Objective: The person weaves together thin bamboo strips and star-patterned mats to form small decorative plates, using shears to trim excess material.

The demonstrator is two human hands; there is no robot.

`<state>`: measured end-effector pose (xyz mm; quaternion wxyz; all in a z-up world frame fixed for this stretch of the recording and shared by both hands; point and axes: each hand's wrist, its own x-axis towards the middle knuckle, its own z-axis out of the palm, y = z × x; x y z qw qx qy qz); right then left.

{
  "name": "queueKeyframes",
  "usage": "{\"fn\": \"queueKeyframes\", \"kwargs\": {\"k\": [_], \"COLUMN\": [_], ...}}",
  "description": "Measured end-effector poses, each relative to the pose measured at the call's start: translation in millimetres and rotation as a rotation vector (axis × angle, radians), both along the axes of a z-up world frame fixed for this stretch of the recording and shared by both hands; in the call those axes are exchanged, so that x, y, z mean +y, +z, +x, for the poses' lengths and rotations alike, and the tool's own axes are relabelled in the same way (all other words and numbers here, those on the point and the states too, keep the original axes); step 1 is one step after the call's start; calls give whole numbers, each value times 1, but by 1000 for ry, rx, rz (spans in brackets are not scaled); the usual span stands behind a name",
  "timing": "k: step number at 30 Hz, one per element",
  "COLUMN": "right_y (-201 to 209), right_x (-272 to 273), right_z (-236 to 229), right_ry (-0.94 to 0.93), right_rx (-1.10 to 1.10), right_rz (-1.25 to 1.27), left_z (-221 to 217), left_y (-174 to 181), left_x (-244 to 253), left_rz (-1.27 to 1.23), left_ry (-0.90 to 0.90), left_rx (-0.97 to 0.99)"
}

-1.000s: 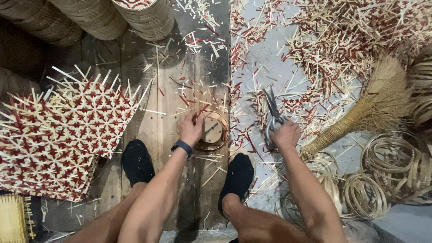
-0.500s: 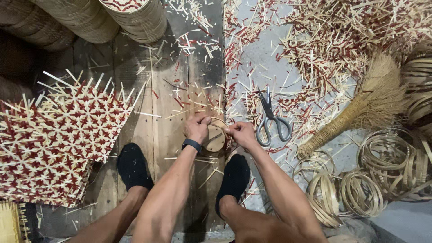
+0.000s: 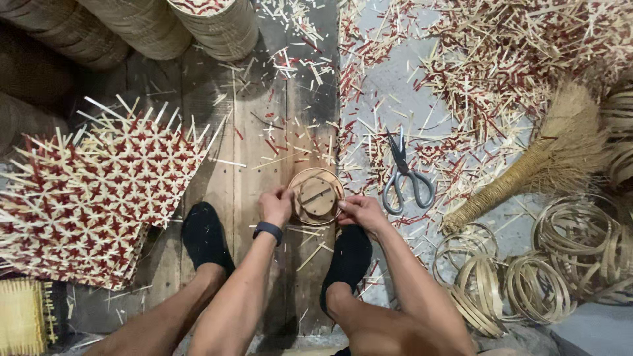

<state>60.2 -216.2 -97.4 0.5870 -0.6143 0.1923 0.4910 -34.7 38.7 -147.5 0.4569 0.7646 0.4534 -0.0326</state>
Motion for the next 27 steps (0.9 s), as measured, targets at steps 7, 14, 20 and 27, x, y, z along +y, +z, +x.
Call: {"fn": "queueKeyframes", "kwargs": {"k": [7, 14, 20, 27], "right_y": [-18, -1, 16, 9], "right_x": [4, 14, 18, 36], "right_z": [-12, -15, -29, -42], "right_ry": [-132, -165, -186, -195], "right_rx": [-80, -160, 10, -92], "right_rz": [-19, -102, 76, -154], "left_z": [10, 15, -27, -30], "left_y": [35, 52, 33, 11], "left_x": [12, 6, -28, -49], "left_rz": [-235, -261, -1021, -934], "left_ry": [76, 159, 481, 442], "left_rx": [206, 137, -128, -134]}}
